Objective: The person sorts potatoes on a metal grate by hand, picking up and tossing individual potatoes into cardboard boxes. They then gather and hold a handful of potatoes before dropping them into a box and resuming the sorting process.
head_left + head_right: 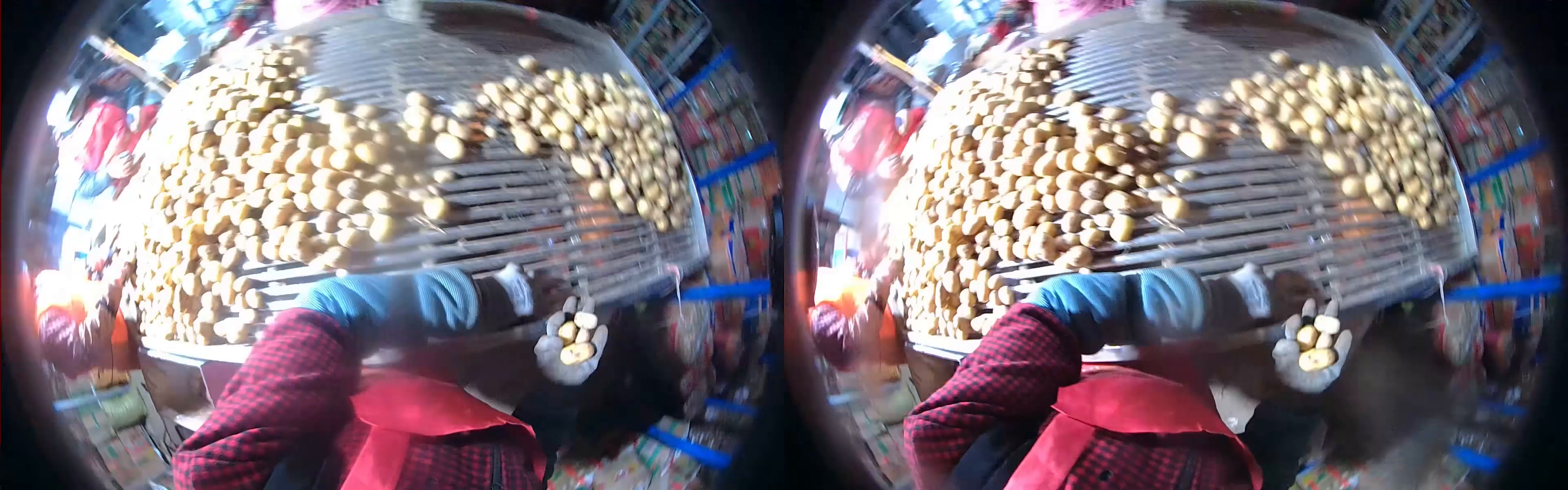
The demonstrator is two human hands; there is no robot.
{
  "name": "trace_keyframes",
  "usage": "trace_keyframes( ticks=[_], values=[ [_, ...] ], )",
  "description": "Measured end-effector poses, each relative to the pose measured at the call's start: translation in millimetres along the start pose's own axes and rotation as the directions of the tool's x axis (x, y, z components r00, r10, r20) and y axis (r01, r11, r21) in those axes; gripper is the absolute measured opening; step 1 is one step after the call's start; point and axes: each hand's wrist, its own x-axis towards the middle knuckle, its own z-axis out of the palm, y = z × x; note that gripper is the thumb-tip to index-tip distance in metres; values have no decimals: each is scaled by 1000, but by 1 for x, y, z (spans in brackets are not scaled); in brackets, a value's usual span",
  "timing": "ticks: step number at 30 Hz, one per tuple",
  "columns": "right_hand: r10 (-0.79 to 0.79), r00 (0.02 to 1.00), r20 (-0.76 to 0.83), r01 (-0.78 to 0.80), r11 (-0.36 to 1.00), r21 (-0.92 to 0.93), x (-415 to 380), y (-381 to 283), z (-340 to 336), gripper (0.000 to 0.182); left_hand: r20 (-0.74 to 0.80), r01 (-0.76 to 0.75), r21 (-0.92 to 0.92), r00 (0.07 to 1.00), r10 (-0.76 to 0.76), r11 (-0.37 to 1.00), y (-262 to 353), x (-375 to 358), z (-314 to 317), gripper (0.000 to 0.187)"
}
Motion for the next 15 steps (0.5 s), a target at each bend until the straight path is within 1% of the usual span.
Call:
trace_keyframes(
  ticks=[1, 2, 3, 4, 5, 6, 7, 8, 9, 11, 12, 13, 14, 15],
  values=[
    [14, 1000, -27, -16, 995, -96, 7, 7, -1, 60, -7, -55, 100, 998, 56, 993, -4, -9, -1, 32],
    [-53, 984, -169, 35, 993, -110, 16, 22, 17, 60, 43, -36, 102, 999, 32, 994, -10, -20, 0, 32],
    [-121, 945, -303, 85, 988, -131, 23, 35, 38, 61, 109, 51, 40, 993, -55, 998, -11, -32, -26, 30],
    [12, 975, -224, -44, 989, -141, 26, 39, 46, 61, 173, 146, -10, 975, -142, 989, -11, -44, -53, 29],
    [77, 971, -225, -113, 982, -154, 35, 47, 48, 61, 188, 228, 84, 952, -240, 970, -16, -62, -81, 33],
    [138, 963, -233, -179, 969, -169, 41, 54, 47, 61, 109, 352, -83, 933, -342, 933, -18, -79, -114, 41],
    [191, 949, -249, -241, 953, -186, 43, 59, 47, 61, 48, 440, -262, 895, -444, 859, -19, -96, -139, 48],
    [245, 931, -269, -292, 945, -149, 50, 72, 57, 62, -227, 384, -245, 870, -437, 890, -16, -115, -146, 49],
    [291, 941, -172, -321, 927, -193, 53, 83, 58, 57, -485, 333, -213, 780, -395, 919, -11, -130, -151, 49],
    [382, 919, -95, -393, 884, -252, 65, 103, 39, 57, -471, 291, -283, 788, -397, 914, 8, -143, -183, 57],
    [443, 889, -113, -458, 863, -214, 68, 117, 46, 56, -538, 281, -143, 782, -313, 949, 12, -147, -179, 60],
    [502, 855, -129, -518, 837, -175, 68, 130, 50, 56, -447, 266, -186, 834, -323, 946, 15, -153, -177, 68],
    [533, 843, -70, -531, 846, 46, 72, 136, 43, 56, -465, 275, -160, 826, -318, 948, 21, -157, -174, 70],
    [562, 827, -12, -537, 797, 276, 75, 143, 38, 56, -481, 283, -133, 819, -312, 950, 26, -161, -174, 72]
  ],
)
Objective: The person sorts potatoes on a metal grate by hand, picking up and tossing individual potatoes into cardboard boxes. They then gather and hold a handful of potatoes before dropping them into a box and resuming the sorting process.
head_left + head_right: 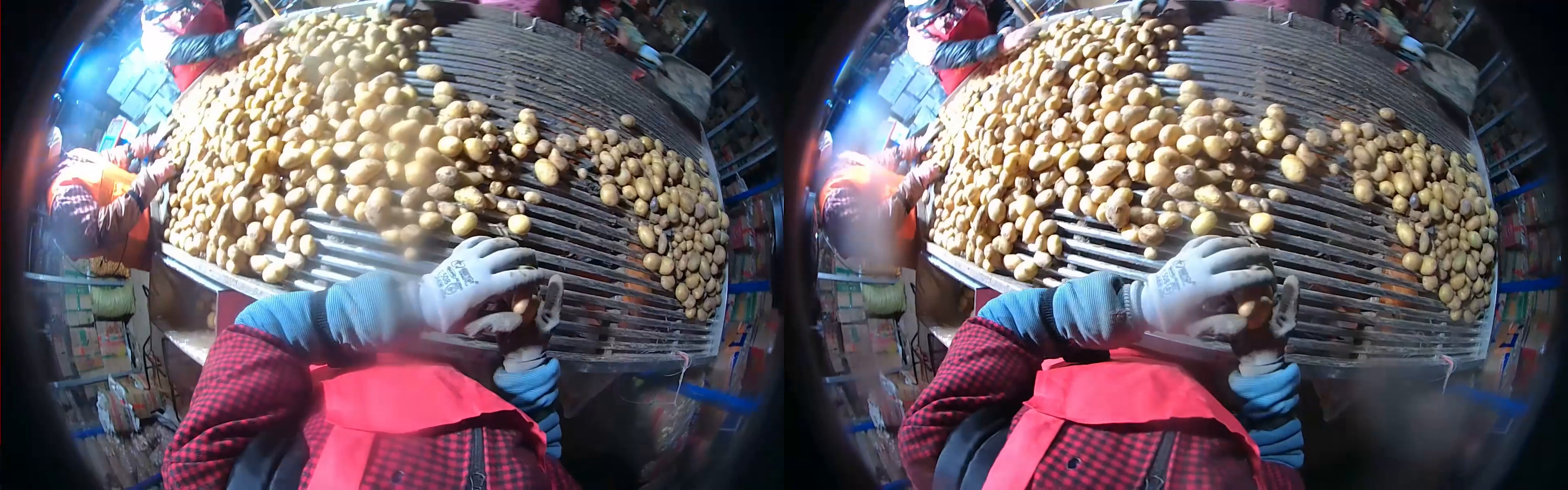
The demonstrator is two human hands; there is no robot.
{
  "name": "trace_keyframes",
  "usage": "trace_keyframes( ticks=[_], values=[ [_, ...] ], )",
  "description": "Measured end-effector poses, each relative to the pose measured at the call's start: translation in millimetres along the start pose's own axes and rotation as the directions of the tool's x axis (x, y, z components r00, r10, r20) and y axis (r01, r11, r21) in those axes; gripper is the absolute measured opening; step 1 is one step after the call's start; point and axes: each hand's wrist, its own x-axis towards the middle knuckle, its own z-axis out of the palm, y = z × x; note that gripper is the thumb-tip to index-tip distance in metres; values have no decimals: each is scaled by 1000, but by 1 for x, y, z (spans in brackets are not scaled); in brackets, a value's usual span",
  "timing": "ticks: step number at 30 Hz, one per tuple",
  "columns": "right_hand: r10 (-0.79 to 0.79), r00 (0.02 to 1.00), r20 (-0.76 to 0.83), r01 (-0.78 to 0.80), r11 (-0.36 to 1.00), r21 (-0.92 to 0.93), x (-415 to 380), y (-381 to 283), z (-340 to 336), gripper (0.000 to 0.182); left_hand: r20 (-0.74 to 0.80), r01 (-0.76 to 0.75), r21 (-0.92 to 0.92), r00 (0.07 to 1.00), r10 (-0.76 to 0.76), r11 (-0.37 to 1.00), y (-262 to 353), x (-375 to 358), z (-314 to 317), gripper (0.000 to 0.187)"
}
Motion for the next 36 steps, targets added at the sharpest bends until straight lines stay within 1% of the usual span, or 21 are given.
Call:
trace_keyframes(
  ticks=[1, 2, 3, 4, 6, 10, 11, 14, 15, 16, 18, 21, 22, 24, 25, 26, 30, 32, 34, 35, 36],
  values=[
    [47, 998, 47, -56, 975, 213, 7, 3, -3, 56, 5, 45, -51, 999, -45, 998, -1, -7, -7, 70],
    [50, 991, 122, -45, 998, -41, 8, 5, -4, 57, -59, 73, -16, 996, -74, 997, -5, -12, -13, 68],
    [52, 979, 197, 7, 957, -288, 9, 11, 3, 58, -85, 96, 14, 992, -94, 995, -14, -18, -20, 68],
    [42, 997, 67, -21, 957, -288, 6, 11, 13, 59, -112, 119, 44, 987, -113, 992, -25, -24, -26, 69],
    [2, 996, -90, -29, 956, -293, 5, 18, 23, 57, -71, 206, 336, 979, -193, 919, -46, -30, -32, 69],
    [23, 996, -84, -45, 962, -268, 6, 35, 24, 58, 142, 187, 636, 925, -352, 749, -91, -54, -41, 63],
    [16, 995, -95, -41, 962, -271, 8, 41, 24, 57, 117, 188, 607, 940, -321, 772, -92, -62, -43, 64],
    [36, 998, -48, -49, 944, -327, 13, 50, 20, 57, 68, 237, 717, 912, -405, 655, -83, -91, -66, 65],
    [54, 998, -22, -58, 948, -313, 14, 53, 20, 57, 97, 289, 694, 870, -484, 659, -68, -99, -86, 66],
    [73, 997, 5, -68, 951, -301, 16, 56, 21, 57, 39, 325, 671, 882, -469, 667, -65, -116, -97, 66],
    [108, 993, 55, -91, 966, -241, 20, 65, 26, 58, 110, 418, 564, 817, -566, 713, -56, -157, -123, 64],
    [143, 990, 15, -133, 955, -266, 28, 79, 31, 60, 33, 405, 633, 837, -546, 660, -44, -213, -149, 58],
    [148, 989, -20, -148, 951, -271, 31, 84, 33, 60, 11, 404, 687, 826, -564, 604, -34, -213, -162, 45],
    [188, 982, -35, -190, 944, -270, 35, 93, 35, 60, -74, 446, 688, 828, -556, 573, -34, -225, -179, 32],
    [195, 981, -24, -193, 940, -281, 37, 100, 35, 60, -153, 443, 714, 855, -496, 542, -38, -224, -182, 26],
    [200, 980, -14, -195, 937, -291, 38, 105, 35, 60, -218, 465, 694, 863, -455, 549, -44, -218, -184, 28],
    [223, 975, -24, -218, 921, -323, 42, 111, 29, 61, -120, 413, 616, 891, -439, 670, -66, -179, -176, 27],
    [219, 976, 12, -205, 930, -306, 41, 111, 23, 61, -125, 439, 629, 872, -474, 642, -76, -171, -170, 26],
    [206, 978, 36, -188, 941, -280, 36, 106, 18, 59, -72, 505, 638, 791, -608, 582, -82, -177, -175, 32],
    [136, 988, -69, -151, 931, -333, 30, 102, 20, 59, -13, 502, 639, 765, -644, 583, -82, -183, -175, 33],
    [116, 992, -46, -125, 938, -325, 28, 96, 17, 59, 47, 493, 640, 740, -671, 589, -82, -189, -174, 34]
  ],
)
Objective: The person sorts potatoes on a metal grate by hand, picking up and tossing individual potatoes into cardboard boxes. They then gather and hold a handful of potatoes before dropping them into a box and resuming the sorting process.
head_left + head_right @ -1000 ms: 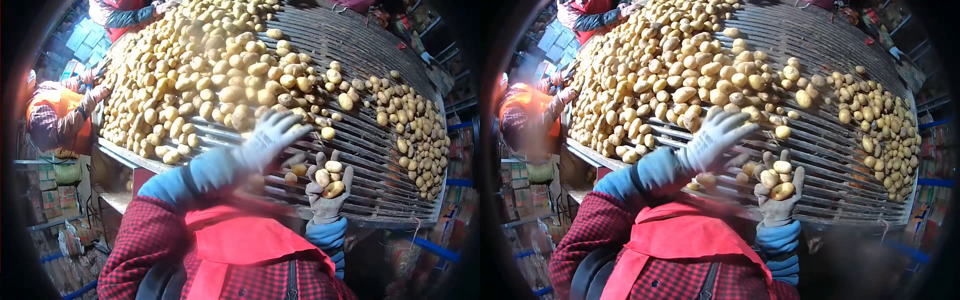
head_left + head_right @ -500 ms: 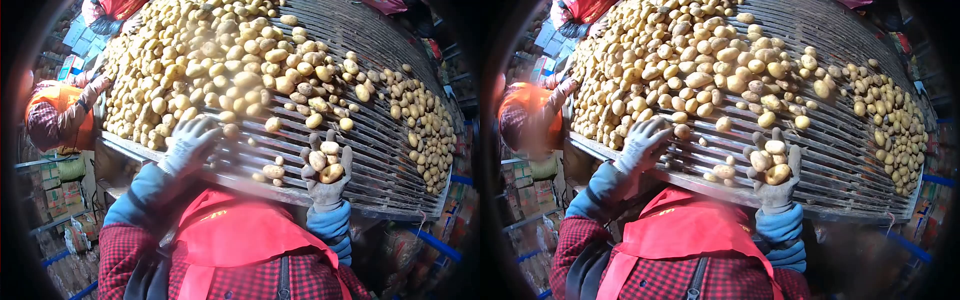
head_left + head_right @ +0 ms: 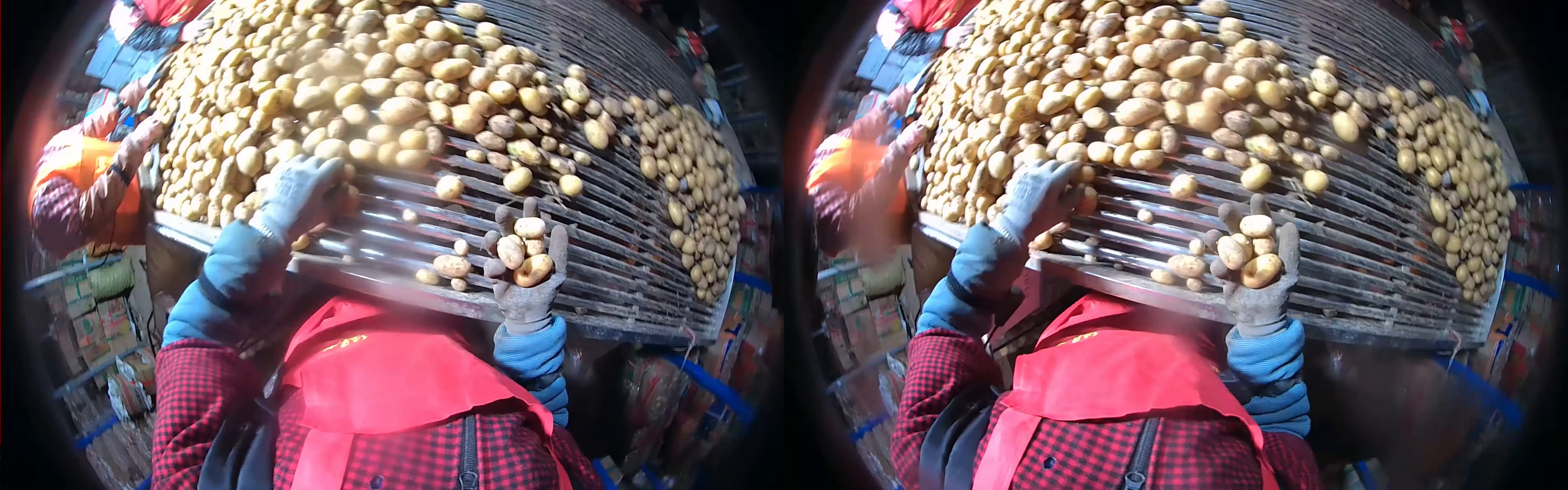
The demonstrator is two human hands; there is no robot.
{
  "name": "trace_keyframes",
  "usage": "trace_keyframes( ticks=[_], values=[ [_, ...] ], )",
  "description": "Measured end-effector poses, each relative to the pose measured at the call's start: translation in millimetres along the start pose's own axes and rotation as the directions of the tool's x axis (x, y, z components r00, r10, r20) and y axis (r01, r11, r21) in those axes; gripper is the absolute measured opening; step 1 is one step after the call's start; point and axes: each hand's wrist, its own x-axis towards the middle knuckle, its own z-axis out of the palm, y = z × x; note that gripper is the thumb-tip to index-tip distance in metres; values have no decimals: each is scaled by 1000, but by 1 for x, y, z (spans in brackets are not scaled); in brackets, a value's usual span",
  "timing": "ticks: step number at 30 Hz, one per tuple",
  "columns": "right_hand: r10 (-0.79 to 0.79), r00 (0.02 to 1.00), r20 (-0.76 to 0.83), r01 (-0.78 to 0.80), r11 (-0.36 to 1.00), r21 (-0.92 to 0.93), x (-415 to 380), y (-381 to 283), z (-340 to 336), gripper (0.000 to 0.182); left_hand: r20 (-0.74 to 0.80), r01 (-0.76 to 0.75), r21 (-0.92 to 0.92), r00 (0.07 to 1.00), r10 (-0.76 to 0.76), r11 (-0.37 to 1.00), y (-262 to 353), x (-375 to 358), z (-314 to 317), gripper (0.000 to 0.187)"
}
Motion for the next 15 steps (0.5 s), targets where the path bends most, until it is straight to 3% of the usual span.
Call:
trace_keyframes(
  ticks=[1, 2, 3, 5, 6, 7, 8, 10, 13, 15],
  values=[
    [-29, 999, 15, 29, 1000, 10, -2, -6, -7, 59, -88, -53, -21, 995, 51, 998, 2, -2, 5, 36],
    [-58, 998, 26, 57, 998, 22, -6, -13, -12, 59, -40, -58, -41, 998, 57, 997, 3, -2, 3, 36],
    [-151, 988, -37, 142, 974, -177, -11, -19, -12, 59, -114, -111, -24, 988, 107, 994, 6, 2, 1, 36],
    [-176, 984, -17, 176, 984, -18, -19, -31, -13, 58, -213, -158, 14, 964, 158, 987, 15, 12, -2, 39],
    [-214, 976, -47, 215, 977, 16, -22, -34, -10, 57, -164, -218, -29, 964, 210, 976, 26, 19, -6, 40],
    [-197, 979, 46, 196, 980, 24, -21, -40, -15, 57, -117, -273, -75, 958, 263, 959, 41, 27, -12, 41],
    [-238, 971, -21, 239, 971, 26, -21, -40, -19, 60, -71, -326, -125, 945, 319, 937, 56, 34, -13, 42],
    [-229, 970, -78, 234, 970, 64, -21, -43, -23, 62, -155, -547, -154, 836, 526, 823, 80, 40, 7, 43],
    [-279, 951, -132, 275, 960, -44, -17, -42, -24, 64, -14, -591, -235, 796, 605, 772, 98, 36, 19, 48],
    [-278, 949, -146, 271, 960, -66, -16, -38, -18, 61, 13, -653, -129, 752, 659, 747, 111, 42, 26, 46]
  ],
)
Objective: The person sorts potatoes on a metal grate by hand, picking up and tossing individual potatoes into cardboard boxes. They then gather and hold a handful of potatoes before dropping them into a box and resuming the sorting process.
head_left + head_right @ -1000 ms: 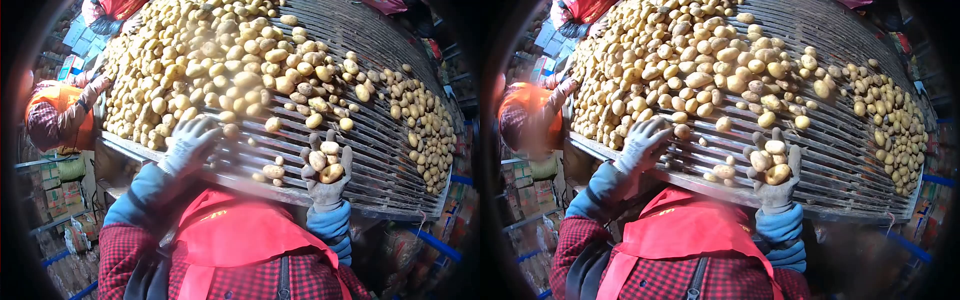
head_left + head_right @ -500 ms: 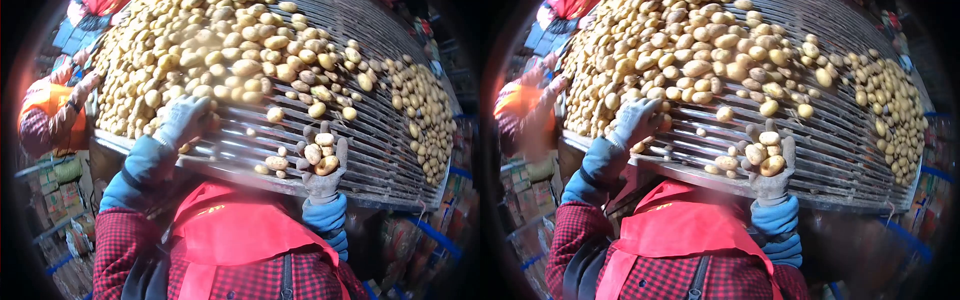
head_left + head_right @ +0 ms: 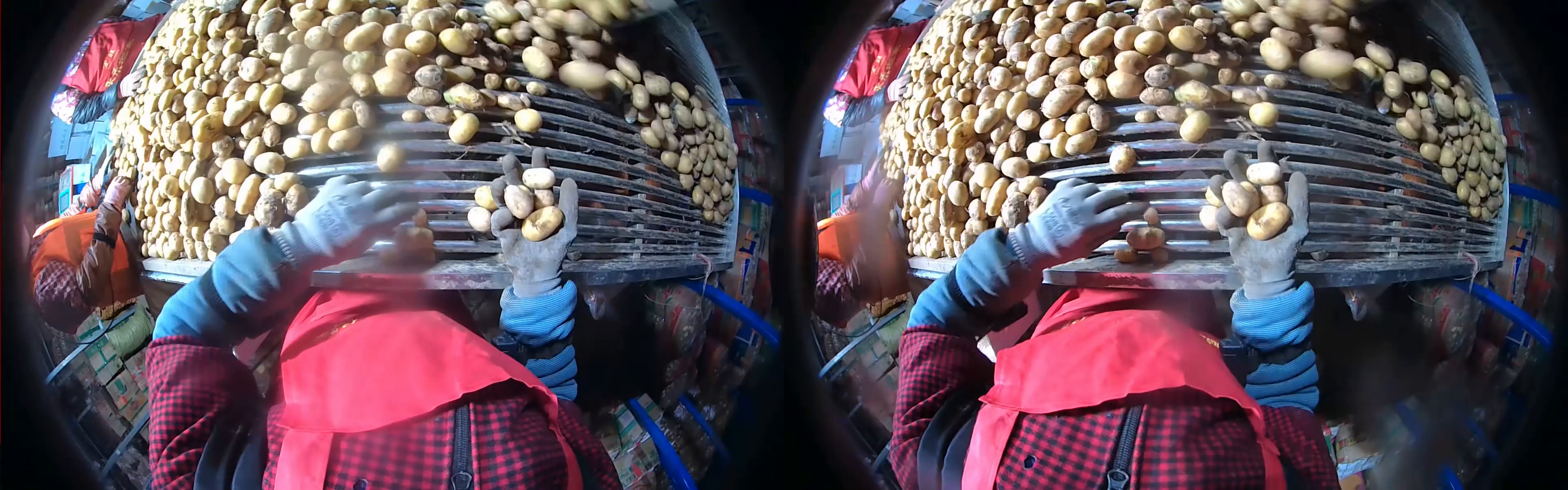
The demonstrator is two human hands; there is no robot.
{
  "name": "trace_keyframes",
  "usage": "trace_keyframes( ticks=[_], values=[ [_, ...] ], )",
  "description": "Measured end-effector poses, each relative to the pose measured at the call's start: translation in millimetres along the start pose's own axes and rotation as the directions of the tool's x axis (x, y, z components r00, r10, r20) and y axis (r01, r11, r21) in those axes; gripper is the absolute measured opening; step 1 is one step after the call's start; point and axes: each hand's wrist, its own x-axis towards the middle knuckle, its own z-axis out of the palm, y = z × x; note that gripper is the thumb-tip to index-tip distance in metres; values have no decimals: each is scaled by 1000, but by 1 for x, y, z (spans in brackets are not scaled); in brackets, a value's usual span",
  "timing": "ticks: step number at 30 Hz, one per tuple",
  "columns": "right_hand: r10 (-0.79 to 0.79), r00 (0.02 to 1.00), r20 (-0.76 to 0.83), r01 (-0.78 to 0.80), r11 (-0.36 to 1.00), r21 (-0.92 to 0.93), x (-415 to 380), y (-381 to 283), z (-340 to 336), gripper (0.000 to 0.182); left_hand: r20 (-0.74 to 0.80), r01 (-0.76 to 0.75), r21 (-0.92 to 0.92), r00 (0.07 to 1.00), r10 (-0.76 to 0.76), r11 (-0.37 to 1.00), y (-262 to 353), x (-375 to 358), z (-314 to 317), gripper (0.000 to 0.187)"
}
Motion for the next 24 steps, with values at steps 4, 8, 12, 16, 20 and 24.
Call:
trace_keyframes(
  ticks=[4, 8, 12, 16, 20, 24],
  values=[
    [61, 996, 58, -64, 996, 59, 2, -2, -2, 59, 140, -160, 99, 979, 146, 982, 1, 32, 27, 33],
    [115, 991, 72, -117, 993, 23, 3, 0, -5, 62, 167, -189, 140, 972, 165, 972, -5, 43, 31, 27],
    [210, 974, 89, -216, 975, 53, 0, 3, 0, 63, -118, 109, -112, 985, -122, 988, -4, 36, 13, 39],
    [246, 945, 214, -259, 965, 33, 1, 13, 0, 61, -440, -67, -167, 898, -13, 984, 15, 68, -22, 48],
    [307, 951, -22, -307, 952, -5, 1, 30, -11, 56, -309, -173, -192, 945, 108, 966, 24, 92, -39, 64],
    [289, 947, 138, -306, 944, 126, 1, 27, -22, 55, -518, -113, -147, 855, 21, 983, -14, 118, -45, 52]
  ],
)
